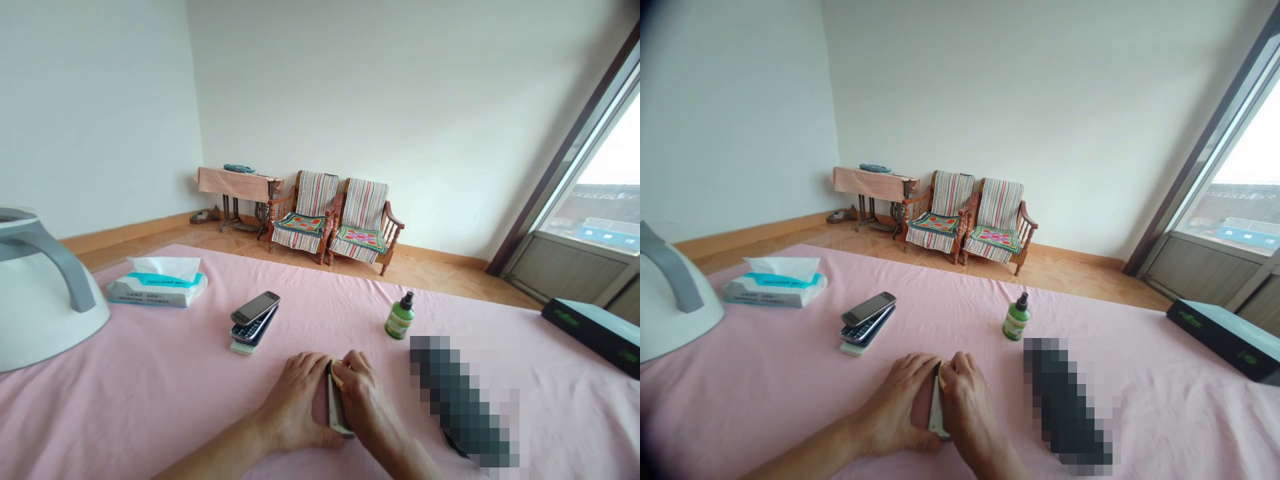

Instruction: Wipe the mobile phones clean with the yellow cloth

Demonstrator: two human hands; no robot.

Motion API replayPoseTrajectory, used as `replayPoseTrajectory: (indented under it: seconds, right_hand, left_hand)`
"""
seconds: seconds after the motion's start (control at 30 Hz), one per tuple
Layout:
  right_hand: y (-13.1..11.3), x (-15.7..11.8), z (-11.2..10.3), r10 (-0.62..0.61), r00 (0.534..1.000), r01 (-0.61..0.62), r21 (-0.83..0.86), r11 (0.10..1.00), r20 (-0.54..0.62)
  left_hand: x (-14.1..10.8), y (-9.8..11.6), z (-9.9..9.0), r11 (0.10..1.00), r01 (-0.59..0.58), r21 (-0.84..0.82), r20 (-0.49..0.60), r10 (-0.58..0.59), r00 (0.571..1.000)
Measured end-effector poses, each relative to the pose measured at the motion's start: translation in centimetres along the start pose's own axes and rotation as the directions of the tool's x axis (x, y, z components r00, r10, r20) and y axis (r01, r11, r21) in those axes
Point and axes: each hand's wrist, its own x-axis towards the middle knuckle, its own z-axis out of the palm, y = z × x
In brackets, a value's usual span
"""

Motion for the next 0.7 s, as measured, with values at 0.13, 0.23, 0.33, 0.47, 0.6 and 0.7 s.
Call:
replayPoseTrajectory:
  seconds: [0.13,0.23,0.33,0.47,0.6,0.7]
  right_hand:
    - [0.1,0.4,0.0,-0.003,1.0,0.002,0.035,0.999,0.005]
    - [0.4,0.1,0.3,-0.012,1.0,0.013,0.071,0.997,-0.007]
    - [0.6,0.1,0.5,-0.013,0.999,0.015,0.052,0.999,-0.031]
    - [0.5,0.3,0.6,-0.036,0.998,0.037,0.028,0.999,-0.05]
    - [0.5,-0.1,1.2,-0.044,0.998,0.046,0.04,0.998,-0.049]
    - [0.6,-0.1,1.4,-0.026,0.998,0.029,0.055,0.998,-0.052]
  left_hand:
    - [0.0,0.0,-0.1,1.0,0.014,-0.009,0.012,-0.014,1.0]
    - [0.0,0.1,-0.2,0.999,0.032,0.007,0.035,-0.032,0.999]
    - [0.0,0.2,-0.3,1.0,0.021,-0.01,0.033,-0.021,0.999]
    - [-0.1,0.1,-0.3,0.999,0.007,-0.032,0.019,-0.006,1.0]
    - [-0.1,-0.2,-0.1,1.0,0.015,-0.001,0.029,-0.015,0.999]
    - [-0.1,-0.1,-0.2,1.0,0.015,-0.002,0.033,-0.015,0.999]
